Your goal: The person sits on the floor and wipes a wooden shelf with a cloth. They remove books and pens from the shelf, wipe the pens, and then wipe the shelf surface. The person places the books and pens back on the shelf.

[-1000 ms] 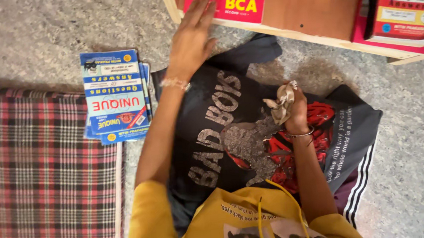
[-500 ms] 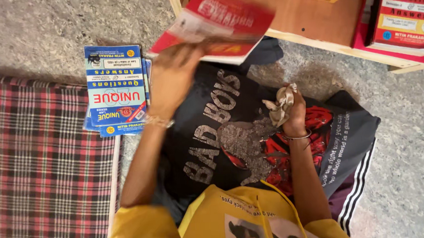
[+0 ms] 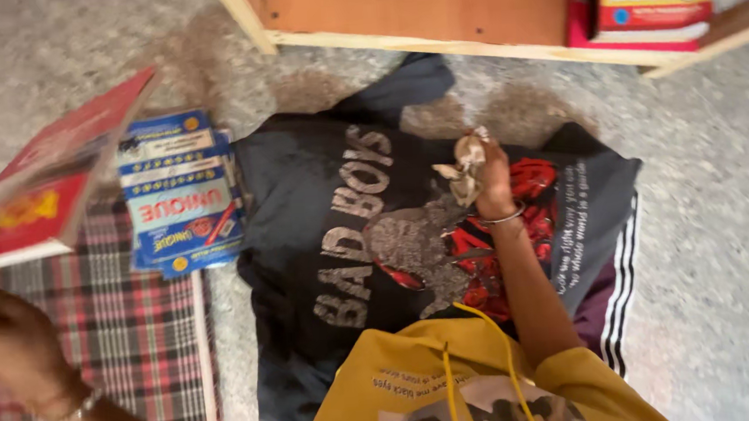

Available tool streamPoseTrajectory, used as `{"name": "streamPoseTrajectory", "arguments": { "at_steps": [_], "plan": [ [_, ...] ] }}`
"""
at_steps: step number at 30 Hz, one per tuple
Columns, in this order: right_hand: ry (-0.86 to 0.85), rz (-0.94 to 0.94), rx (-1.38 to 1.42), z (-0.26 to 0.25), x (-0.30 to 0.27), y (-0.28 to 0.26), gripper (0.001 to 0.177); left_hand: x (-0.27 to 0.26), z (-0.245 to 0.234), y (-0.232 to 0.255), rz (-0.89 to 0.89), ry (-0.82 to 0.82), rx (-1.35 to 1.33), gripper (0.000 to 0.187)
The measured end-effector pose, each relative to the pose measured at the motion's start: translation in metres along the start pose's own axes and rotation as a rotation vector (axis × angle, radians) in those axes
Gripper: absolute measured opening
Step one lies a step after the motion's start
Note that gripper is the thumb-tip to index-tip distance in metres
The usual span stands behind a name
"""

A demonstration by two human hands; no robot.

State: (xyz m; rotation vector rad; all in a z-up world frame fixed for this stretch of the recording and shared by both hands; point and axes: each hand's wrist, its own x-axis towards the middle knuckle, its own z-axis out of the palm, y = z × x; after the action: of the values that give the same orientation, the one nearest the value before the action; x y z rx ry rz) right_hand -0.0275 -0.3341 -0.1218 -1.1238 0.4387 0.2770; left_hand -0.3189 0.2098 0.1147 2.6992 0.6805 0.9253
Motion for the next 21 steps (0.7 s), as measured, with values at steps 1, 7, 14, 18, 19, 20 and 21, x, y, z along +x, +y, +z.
{"name": "streamPoseTrajectory", "arguments": {
  "at_steps": [1,7,14,18,19,20,21],
  "plan": [
    [0.044,0.015,0.004,0.002,-0.001,-0.002,0.03,-0.008,0.003,-0.007,0.141,-0.109,0.027,0.032],
    [-0.097,-0.167,0.015,-0.005,-0.02,-0.017,0.024,-0.06,0.04,-0.012,0.296,-0.466,0.07,0.034],
    [0.328,-1.219,-1.355,-0.029,0.009,-0.173,0.043,-0.019,0.082,0.123,0.136,-0.31,-0.423,0.03],
    [0.364,-0.992,-1.705,-0.024,0.048,-0.234,0.076,-0.01,0.145,0.239,-0.051,-0.399,-1.126,0.021],
    [0.329,-0.931,-1.785,-0.024,0.053,-0.237,0.079,-0.017,0.159,0.266,-0.16,-0.49,-1.253,0.02],
    [0.346,-0.98,-1.801,-0.025,0.053,-0.233,0.072,-0.025,0.173,0.29,-0.34,-0.593,-1.404,0.018],
    [0.361,-1.029,-1.817,-0.026,0.052,-0.228,0.065,-0.031,0.19,0.311,-0.41,-0.66,-1.531,0.018]
  ]
}}
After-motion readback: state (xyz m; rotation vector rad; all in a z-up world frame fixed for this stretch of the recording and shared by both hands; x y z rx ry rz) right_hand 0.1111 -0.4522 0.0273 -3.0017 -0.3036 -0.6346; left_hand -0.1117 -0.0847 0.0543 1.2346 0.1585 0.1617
